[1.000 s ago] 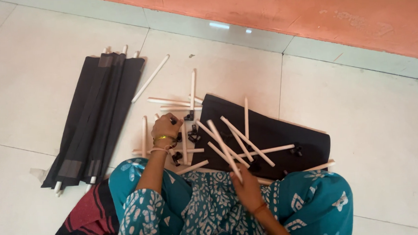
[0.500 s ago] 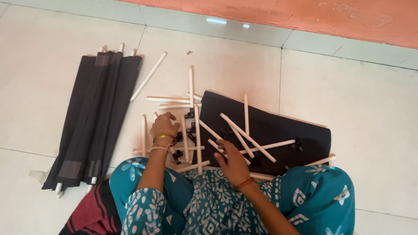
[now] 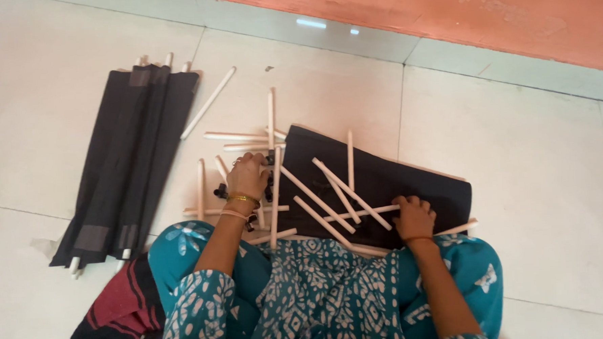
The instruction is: The person sits on the floor and assembles a small furniture frame by connecting white plastic rods with black corner joints. They sort the parts, insert rods into joints, and organize the assembled sections on the floor.
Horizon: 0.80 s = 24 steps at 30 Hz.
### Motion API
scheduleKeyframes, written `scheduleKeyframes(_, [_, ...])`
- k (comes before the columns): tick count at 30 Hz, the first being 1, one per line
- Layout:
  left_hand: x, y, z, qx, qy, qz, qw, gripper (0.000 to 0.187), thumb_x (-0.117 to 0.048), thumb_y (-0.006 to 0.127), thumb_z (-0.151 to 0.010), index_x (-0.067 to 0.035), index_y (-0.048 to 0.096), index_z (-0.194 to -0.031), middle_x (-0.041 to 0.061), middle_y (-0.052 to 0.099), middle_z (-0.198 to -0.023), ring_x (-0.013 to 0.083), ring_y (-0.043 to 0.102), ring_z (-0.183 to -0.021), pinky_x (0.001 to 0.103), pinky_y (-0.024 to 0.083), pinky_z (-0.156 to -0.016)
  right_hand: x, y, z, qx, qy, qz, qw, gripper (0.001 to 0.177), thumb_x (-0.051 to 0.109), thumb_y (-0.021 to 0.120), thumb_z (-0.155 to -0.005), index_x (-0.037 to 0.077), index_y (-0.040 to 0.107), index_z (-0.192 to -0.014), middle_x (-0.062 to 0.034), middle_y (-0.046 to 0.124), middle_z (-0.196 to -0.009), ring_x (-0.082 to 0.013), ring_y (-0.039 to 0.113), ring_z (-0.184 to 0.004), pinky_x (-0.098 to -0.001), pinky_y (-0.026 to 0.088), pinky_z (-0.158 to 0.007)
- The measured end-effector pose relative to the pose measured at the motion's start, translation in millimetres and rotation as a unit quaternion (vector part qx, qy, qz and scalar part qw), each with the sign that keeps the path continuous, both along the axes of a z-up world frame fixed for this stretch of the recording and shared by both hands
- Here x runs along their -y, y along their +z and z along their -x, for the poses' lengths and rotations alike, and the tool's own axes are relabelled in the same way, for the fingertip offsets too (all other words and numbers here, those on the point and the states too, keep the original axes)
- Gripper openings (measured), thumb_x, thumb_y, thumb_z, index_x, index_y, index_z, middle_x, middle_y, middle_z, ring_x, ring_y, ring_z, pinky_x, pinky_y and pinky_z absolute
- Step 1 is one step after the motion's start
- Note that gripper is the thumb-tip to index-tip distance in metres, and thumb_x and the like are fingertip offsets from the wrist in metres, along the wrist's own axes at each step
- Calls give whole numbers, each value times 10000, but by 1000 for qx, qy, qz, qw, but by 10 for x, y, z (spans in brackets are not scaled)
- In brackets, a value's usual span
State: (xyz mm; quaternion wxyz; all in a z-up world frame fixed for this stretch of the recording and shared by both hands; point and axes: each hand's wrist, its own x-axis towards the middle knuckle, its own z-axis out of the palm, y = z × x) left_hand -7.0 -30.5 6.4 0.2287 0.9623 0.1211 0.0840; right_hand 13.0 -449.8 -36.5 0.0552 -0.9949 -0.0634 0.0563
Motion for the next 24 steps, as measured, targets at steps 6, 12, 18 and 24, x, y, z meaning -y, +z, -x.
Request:
scheduleKeyframes(6, [198, 183, 130, 76, -110, 35, 990, 97, -123, 744, -849, -100, 702, -934, 101, 676, -996, 345, 655, -973, 471, 574, -786, -63, -276, -59, 73, -21, 51, 996, 153, 250, 761, -849, 225, 693, -983, -51, 635, -1019, -315, 557, -1051, -572, 389, -984])
scheduleKeyframes(12, [244, 237, 130, 80, -130, 54, 987, 59, -97, 721, -871, -105, 709, -928, 81, 680, -928, 324, 670, -911, 451, 570, -758, -37, 51, -6, 244, -97, -29, 964, 110, 152, 767, -852, 228, 749, -929, -38, 660, -997, -327, 557, -1072, -540, 384, -1032])
scheduleKeyframes(18, [281, 352, 136, 62, -141, 60, 986, 92, -120, 720, -894, -122, 717, -986, 72, 693, -951, 305, 684, -911, 438, 574, -770, -166, 466, 89, 281, -72, -247, 925, 223, 32, 805, -833, 101, 733, -1032, -90, 669, -1027, -344, 565, -1052, -444, 471, -935])
scheduleKeyframes(24, [361, 573, 207, 65, -224, 94, 968, 492, -164, 793, -767, -121, 643, -1234, 112, 669, -1125, 343, 649, -1002, 450, 558, -787, -379, 505, 193, 219, 84, -337, 912, 234, 9, 820, -796, 120, 753, -990, -74, 738, -1020, -313, 627, -966, -429, 507, -853])
